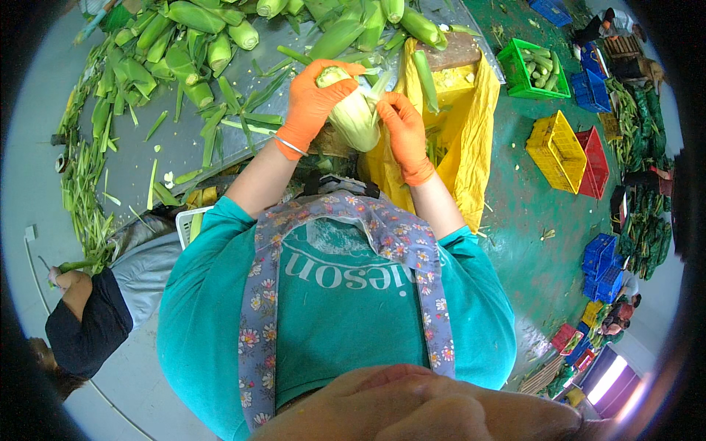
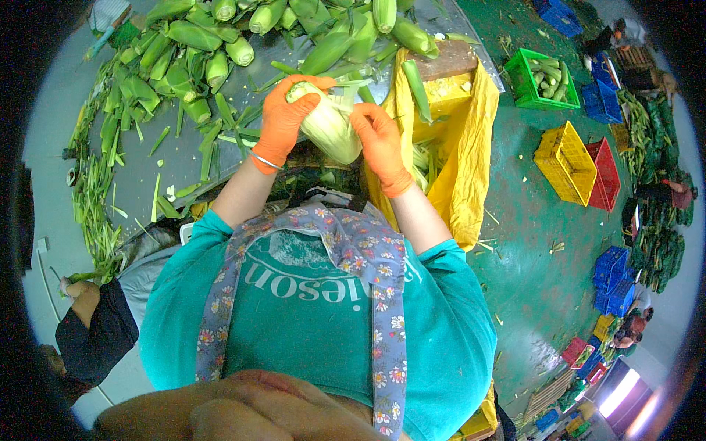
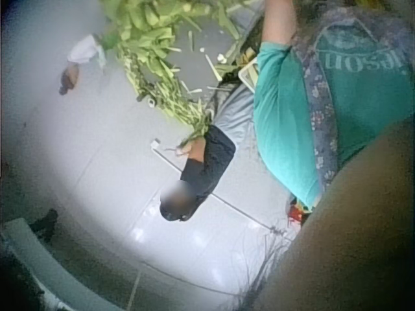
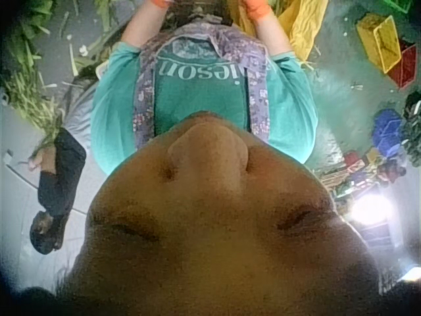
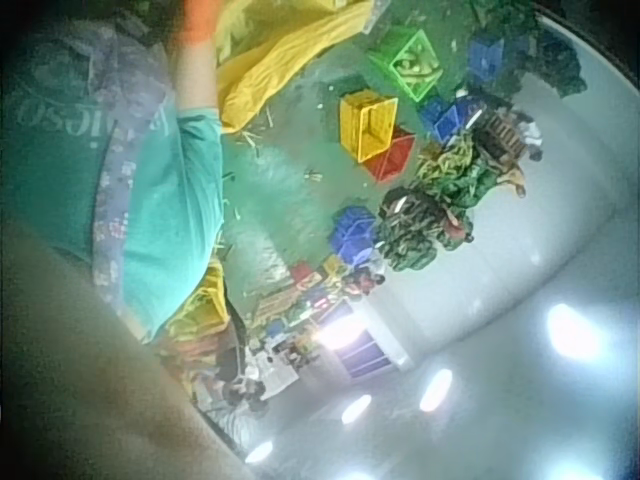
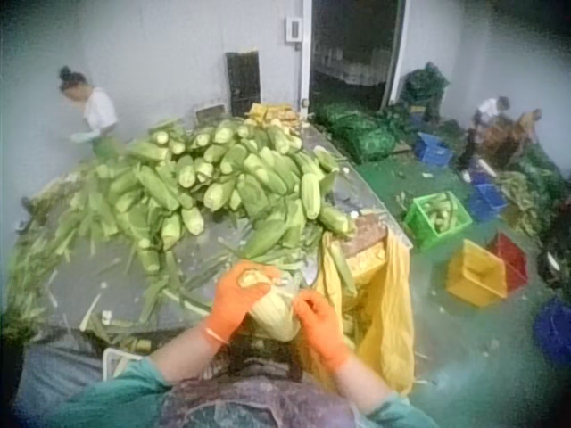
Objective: The person peels husks and silk from ears of corn using a knife, places the peeled corn into a basket, and later carries the full basket across the room to another worker.
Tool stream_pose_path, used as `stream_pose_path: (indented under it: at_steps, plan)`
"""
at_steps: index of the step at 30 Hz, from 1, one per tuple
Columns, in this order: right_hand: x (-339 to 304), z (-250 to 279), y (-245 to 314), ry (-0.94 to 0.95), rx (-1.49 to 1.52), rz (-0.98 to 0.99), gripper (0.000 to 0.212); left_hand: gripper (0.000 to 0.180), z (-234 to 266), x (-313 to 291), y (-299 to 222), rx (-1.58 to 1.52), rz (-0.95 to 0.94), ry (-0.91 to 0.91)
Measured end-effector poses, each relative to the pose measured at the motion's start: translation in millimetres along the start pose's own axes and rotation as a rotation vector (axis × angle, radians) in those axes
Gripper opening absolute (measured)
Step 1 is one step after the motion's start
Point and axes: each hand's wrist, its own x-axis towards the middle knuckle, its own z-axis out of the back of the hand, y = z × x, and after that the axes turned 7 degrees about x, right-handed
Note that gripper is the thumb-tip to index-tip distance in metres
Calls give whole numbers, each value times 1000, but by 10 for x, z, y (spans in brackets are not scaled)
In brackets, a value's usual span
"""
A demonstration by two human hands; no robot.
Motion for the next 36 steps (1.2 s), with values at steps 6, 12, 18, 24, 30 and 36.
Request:
stream_pose_path:
  at_steps: [6,12,18,24,30,36]
  plan:
    - [-36,-46,-45,-20,44,-66,14,27,36,14,-87,-86,11,61]
    - [-125,-219,283,-91,186,-148,18,43,35,102,-96,188,-2,-62]
    - [-397,849,550,-51,485,-231,19,65,1085,519,34,-734,223,-476]
    - [-273,1045,469,32,-901,193,37,67,847,472,72,-679,198,74]
    - [-117,141,324,302,235,-379,52,68,-114,251,74,-108,33,288]
    - [-149,41,317,42,278,-205,47,83,121,212,125,-143,80,361]
